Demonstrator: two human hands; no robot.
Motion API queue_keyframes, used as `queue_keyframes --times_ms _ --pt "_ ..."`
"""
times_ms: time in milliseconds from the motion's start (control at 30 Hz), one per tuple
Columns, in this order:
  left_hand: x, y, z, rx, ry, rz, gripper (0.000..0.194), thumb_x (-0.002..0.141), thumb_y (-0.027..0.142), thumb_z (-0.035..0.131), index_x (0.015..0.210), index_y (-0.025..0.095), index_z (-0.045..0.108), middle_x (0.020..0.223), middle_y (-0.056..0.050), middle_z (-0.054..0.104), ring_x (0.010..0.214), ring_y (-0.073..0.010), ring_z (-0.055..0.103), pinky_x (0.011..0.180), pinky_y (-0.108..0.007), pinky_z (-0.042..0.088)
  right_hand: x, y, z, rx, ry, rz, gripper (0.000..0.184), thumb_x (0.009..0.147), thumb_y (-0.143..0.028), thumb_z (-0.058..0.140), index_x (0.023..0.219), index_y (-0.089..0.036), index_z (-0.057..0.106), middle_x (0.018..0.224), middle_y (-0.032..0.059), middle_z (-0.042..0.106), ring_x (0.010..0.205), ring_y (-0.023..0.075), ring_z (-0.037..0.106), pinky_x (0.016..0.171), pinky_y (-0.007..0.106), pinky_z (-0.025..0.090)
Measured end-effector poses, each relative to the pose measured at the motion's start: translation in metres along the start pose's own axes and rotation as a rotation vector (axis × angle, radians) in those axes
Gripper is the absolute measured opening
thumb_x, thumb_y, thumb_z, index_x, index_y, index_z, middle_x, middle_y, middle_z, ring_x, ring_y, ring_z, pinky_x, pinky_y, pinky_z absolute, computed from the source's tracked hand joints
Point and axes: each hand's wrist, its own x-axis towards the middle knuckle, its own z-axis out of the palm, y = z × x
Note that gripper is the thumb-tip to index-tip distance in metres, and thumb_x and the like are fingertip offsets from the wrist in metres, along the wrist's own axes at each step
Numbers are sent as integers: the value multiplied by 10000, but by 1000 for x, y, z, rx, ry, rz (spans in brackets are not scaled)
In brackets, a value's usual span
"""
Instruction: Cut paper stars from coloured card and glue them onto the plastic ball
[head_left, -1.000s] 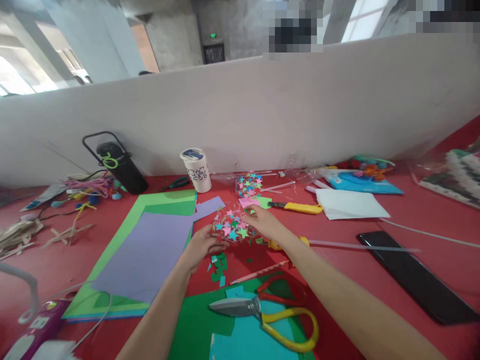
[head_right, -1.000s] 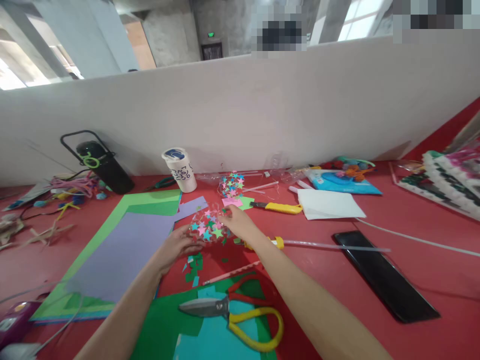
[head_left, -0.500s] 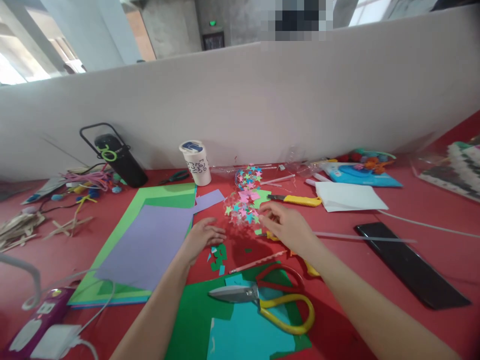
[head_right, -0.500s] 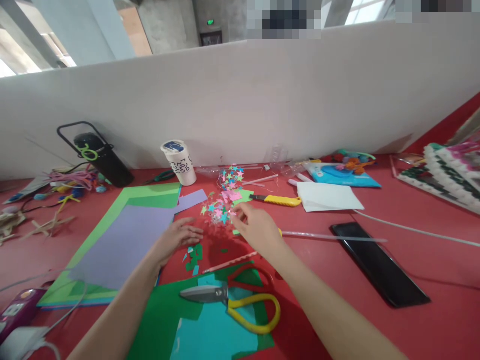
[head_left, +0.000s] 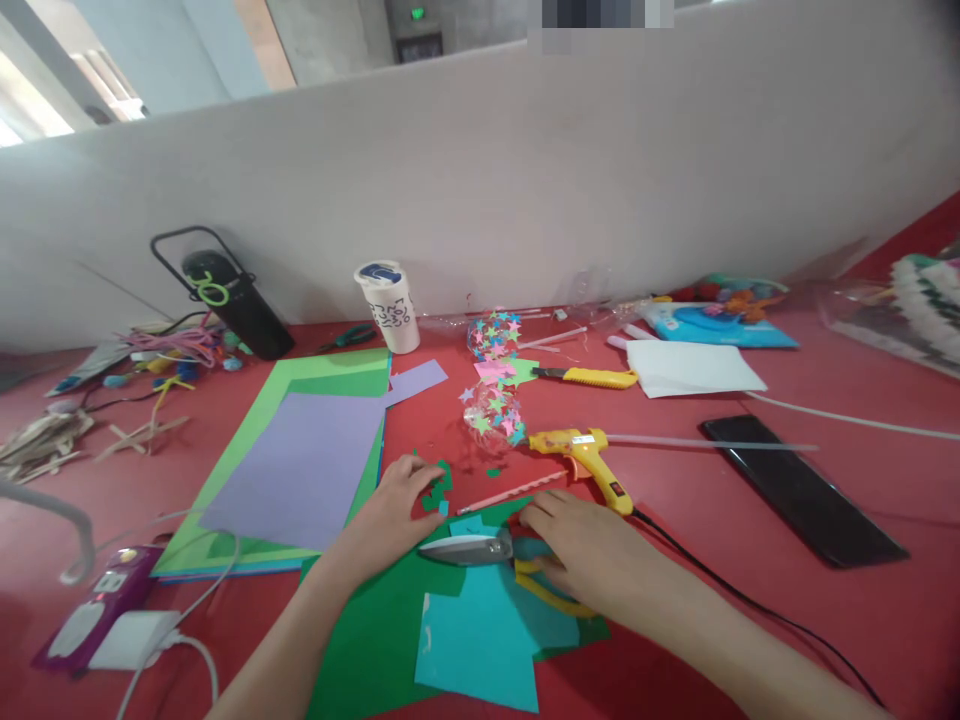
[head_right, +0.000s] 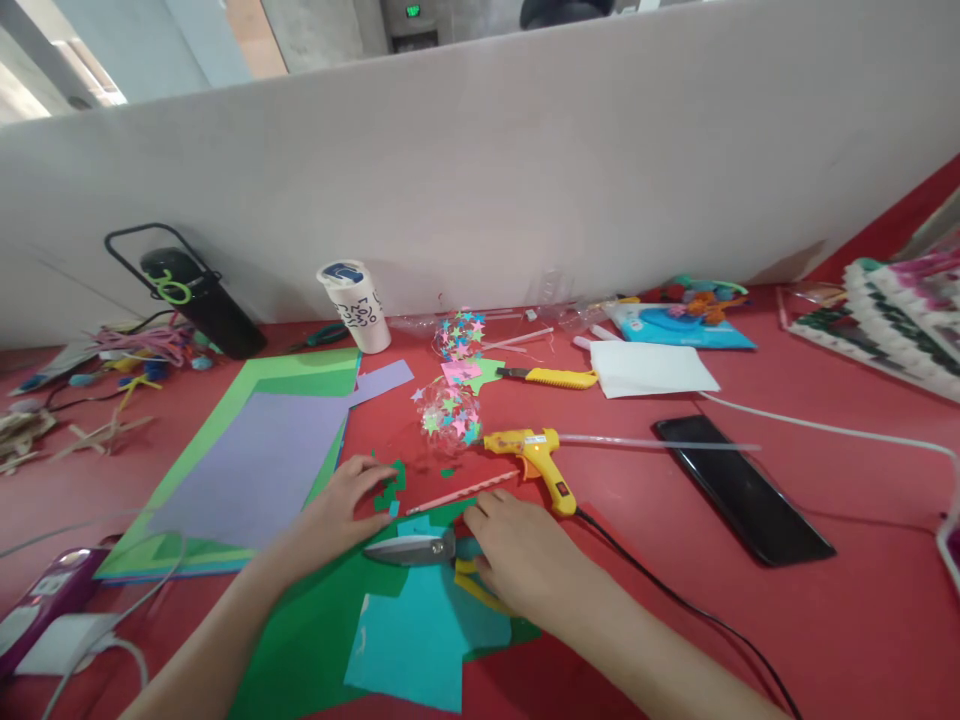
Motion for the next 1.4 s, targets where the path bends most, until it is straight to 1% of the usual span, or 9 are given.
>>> queue_keyframes --times_ms 167,300,567,733,967,1033,1167,1267,1400 --pt "8 4 11 63 -9 67 395 734 237 627 1128 231 591 1131 -70 526 1116 -242 487 984 -399 390 -12 -1 15 -47 59 -26 385 660 -4 556 1025 -104 628 1037 148 636 964 305 582 815 426 482" --pt "12 13 14 71 29 80 304 777 238 589 1079 204 595 1050 -65 546 1031 -228 527 930 -387 421 -14 -1 22 -73 118 -43 423 635 13 510 1029 -94 618 1012 140 633 962 304 566 844 437 472" --pt "-7 12 7 29 133 36 202 850 215 480 1029 178 566 945 -45 553 814 -163 555 802 -324 454 -7 13 18 -58 188 -102 316 696 5 529 976 -115 612 973 129 645 927 272 578 810 388 475" --pt "-17 20 10 15 53 55 148 847 221 499 968 201 581 939 -41 571 835 -163 559 783 -297 448 -8 20 19 -70 193 -139 287 747 9 537 991 -128 601 968 110 646 920 262 577 801 376 470" --pt "-2 23 11 33 17 31 117 839 208 485 892 192 588 885 -34 578 811 -173 557 755 -300 428 -11 14 6 -146 142 -86 157 784 -88 633 930 -148 634 938 74 680 876 228 632 752 317 494" --pt "2 23 10 36 27 24 103 833 198 481 841 187 583 844 -30 578 782 -172 555 737 -299 422 -7 10 0 -198 139 -17 88 835 -108 595 903 -128 647 902 100 689 864 252 649 719 338 504" --pt "3 26 12 31 17 25 114 831 184 469 813 189 582 822 -29 596 777 -174 566 712 -288 416 13 1 -4 -304 107 85 142 900 -78 513 941 -88 649 900 121 687 876 264 658 709 375 526" --pt "-2 29 13 32 0 26 125 836 197 467 799 196 586 815 -30 610 785 -182 573 707 -289 411 34 -4 -3 -327 32 83 180 915 -229 573 1054 -123 616 1019 70 656 868 193 648 750 372 542" --pt "-9 31 11 36 3 11 134 839 212 464 797 203 591 807 -28 619 759 -182 572 686 -287 407 54 -6 0 -305 -23 39 256 913 -271 578 1131 -137 587 1119 86 623 921 208 636 777 396 540"
